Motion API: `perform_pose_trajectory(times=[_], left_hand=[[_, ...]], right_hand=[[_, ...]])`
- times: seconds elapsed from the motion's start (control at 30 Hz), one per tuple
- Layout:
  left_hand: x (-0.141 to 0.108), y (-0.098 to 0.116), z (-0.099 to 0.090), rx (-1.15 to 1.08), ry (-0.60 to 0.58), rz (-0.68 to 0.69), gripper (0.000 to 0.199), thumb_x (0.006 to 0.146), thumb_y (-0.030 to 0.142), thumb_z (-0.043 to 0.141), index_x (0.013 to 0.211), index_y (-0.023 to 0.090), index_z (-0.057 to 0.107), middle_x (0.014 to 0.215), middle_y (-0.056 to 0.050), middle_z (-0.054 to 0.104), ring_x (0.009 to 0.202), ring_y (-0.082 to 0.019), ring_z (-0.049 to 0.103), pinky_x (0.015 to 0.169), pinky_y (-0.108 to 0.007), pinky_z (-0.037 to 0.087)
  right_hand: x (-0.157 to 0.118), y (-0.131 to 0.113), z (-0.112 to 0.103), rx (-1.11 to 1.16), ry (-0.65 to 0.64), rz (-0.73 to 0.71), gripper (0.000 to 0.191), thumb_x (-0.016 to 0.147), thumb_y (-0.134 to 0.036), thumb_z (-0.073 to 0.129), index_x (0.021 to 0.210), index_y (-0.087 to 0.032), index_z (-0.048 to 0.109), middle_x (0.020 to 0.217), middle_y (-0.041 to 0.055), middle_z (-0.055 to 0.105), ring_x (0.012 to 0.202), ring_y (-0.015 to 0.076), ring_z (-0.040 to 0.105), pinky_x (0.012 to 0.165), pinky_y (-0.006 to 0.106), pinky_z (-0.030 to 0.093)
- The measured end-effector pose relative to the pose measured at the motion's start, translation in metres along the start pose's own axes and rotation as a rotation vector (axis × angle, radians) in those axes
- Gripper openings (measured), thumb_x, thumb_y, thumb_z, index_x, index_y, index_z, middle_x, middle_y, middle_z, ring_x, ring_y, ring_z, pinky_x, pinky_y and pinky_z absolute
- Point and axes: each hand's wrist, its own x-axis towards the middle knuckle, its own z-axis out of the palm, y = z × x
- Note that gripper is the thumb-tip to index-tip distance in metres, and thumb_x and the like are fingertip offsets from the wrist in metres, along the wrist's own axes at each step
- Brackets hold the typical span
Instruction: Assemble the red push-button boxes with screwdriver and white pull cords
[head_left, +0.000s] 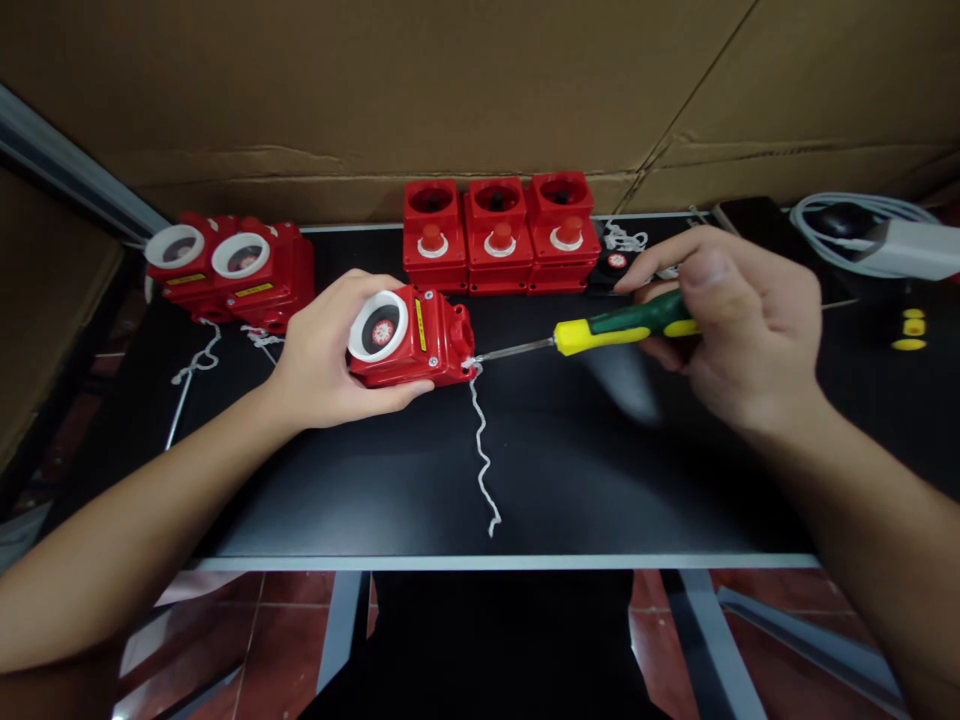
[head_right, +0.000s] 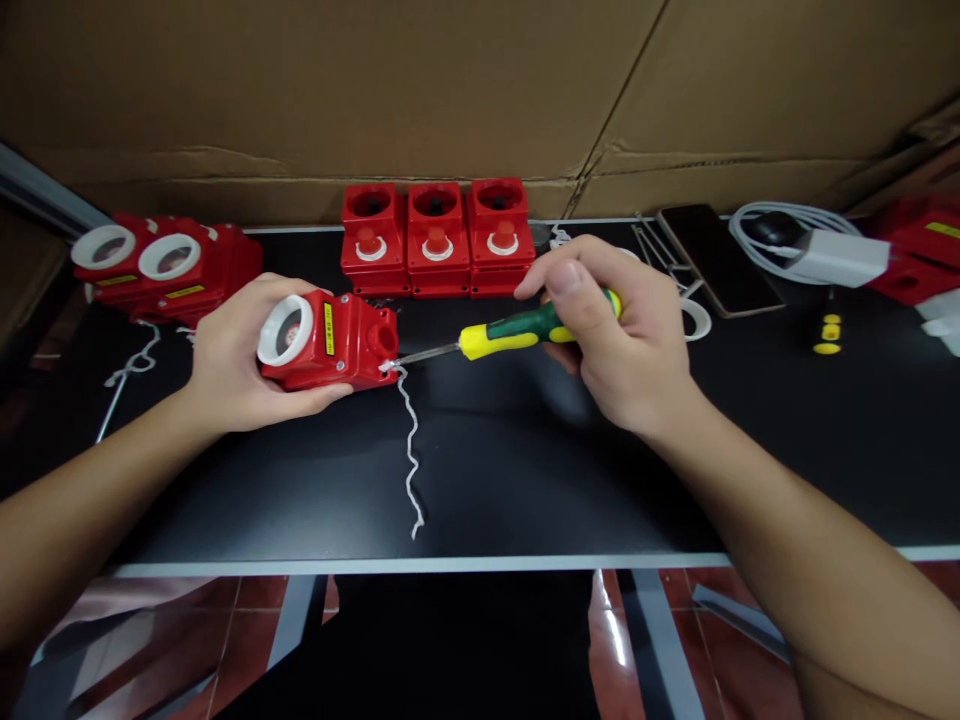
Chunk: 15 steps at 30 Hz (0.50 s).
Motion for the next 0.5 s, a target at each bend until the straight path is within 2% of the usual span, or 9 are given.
perform_pose_trajectory(times=[0.1,0.17,0.3,0.37,0.5], left_hand=[[0.0,0.0,0.0,-0.004,0.004,0.007,0.071,0.1,0.062,0.093,0.162,0.04,0.067,0.131,-0.008,0.084,0.105,-0.037,0.084,0.086,-0.059,0.075],[0.0,-0.001,0.0,-0.014,0.011,0.01,0.072,0.099,0.061,0.094,0.163,0.04,0.066,0.133,-0.007,0.085,0.106,-0.038,0.085,0.088,-0.059,0.074],[0.0,-0.001,0.0,-0.023,0.018,0.022,0.073,0.1,0.061,0.094,0.164,0.039,0.066,0.137,-0.007,0.085,0.109,-0.037,0.086,0.091,-0.058,0.074],[0.0,0.0,0.0,-0.021,0.019,0.028,0.072,0.101,0.062,0.094,0.163,0.037,0.066,0.137,-0.007,0.085,0.11,-0.036,0.086,0.091,-0.056,0.074],[0.001,0.0,0.0,0.012,0.02,0.035,0.068,0.105,0.068,0.089,0.159,0.035,0.065,0.134,-0.008,0.084,0.109,-0.034,0.086,0.089,-0.054,0.075]], right_hand=[[0.001,0.001,-0.002,-0.081,-0.007,-0.043,0.054,0.101,-0.082,0.091,0.091,-0.029,0.086,0.066,-0.0034,0.056,0.044,0.0112,0.044,0.038,0.029,0.027],[0.001,0.002,-0.006,-0.118,-0.024,-0.085,0.049,0.106,-0.078,0.088,0.097,-0.029,0.086,0.067,-0.0029,0.059,0.047,0.0122,0.046,0.043,0.031,0.031],[0.0,0.005,-0.012,-0.166,-0.077,-0.162,0.024,0.115,-0.055,0.081,0.112,-0.031,0.081,0.075,-0.0032,0.066,0.053,0.0134,0.049,0.057,0.036,0.04],[0.0,0.005,-0.013,-0.166,-0.099,-0.191,0.012,0.11,-0.041,0.082,0.116,-0.031,0.078,0.08,-0.0029,0.069,0.057,0.0139,0.053,0.061,0.037,0.043],[0.004,0.004,-0.013,-0.146,-0.102,-0.155,0.021,0.095,-0.032,0.087,0.114,-0.031,0.078,0.09,-0.0004,0.075,0.07,0.0184,0.066,0.064,0.038,0.047]])
